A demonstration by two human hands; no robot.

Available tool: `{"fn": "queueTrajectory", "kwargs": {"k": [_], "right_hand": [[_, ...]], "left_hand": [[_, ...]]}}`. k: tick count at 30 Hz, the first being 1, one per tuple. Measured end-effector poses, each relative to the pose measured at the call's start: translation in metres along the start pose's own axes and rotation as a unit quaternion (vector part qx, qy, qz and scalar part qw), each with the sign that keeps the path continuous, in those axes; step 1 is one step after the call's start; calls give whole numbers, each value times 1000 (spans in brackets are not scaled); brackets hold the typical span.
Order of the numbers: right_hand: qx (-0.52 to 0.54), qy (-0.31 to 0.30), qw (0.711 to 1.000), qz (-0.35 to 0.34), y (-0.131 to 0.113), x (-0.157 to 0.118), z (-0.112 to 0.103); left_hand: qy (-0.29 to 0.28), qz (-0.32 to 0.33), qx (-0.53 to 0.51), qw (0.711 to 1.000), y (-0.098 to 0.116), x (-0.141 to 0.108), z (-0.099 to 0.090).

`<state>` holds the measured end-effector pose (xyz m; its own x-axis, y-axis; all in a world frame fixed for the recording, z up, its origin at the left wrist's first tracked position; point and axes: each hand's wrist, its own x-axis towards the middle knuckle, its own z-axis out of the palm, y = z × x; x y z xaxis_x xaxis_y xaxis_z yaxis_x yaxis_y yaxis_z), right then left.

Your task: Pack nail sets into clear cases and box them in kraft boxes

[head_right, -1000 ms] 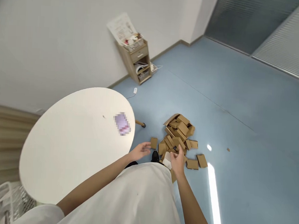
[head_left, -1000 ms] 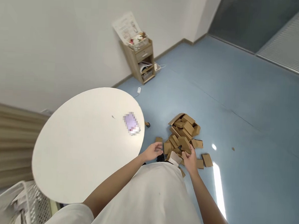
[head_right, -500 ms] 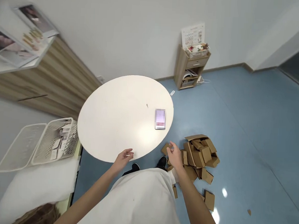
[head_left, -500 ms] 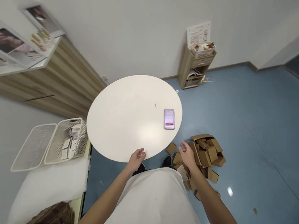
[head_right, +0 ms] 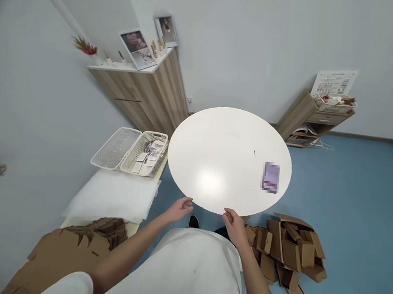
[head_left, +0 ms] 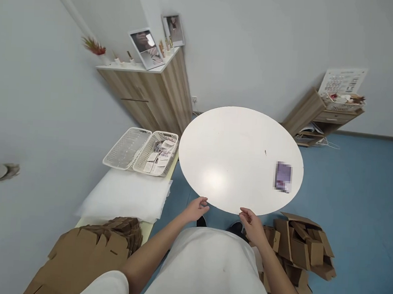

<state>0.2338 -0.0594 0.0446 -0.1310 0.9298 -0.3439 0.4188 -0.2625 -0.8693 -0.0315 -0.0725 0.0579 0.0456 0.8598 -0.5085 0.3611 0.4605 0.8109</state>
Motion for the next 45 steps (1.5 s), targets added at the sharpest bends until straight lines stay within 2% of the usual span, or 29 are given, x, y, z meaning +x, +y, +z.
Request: {"fn": "queueTrajectory", "kwargs": {"k": [4,8,15,18,23,31,34,38,42,45], "right_hand": [[-38,-66,997,10,-21,3,21],[-80,-117,990,-4,-47,22,37],[-104,-200,973,-57,-89,66,73],[-103,-234,963,-80,-101,82,86],[-114,-291,944,-109,-110,111,96],[-142,-336,926,-92,-122,144,107],[-158,-338,923,-92,-131,158,120],[-183,-330,920,-107,-151,181,149],[-251,-305,905,-158,-182,208,188],[-334,-267,874,-230,-207,231,222]], "left_hand": [[41,-30,-52,997,-36,-14,-26],[106,-36,-77,991,-48,-22,-41],[126,-27,-64,990,-38,-36,-58],[140,-53,-42,988,-31,-39,-70],[133,-105,-11,985,-15,-36,-90],[148,-107,-64,981,-5,-25,-110],[163,-94,-85,978,-6,-15,-128],[194,-62,-89,975,-13,12,-167],[237,-38,-85,967,-24,58,-213],[259,-23,-117,959,-31,104,-245]]}}
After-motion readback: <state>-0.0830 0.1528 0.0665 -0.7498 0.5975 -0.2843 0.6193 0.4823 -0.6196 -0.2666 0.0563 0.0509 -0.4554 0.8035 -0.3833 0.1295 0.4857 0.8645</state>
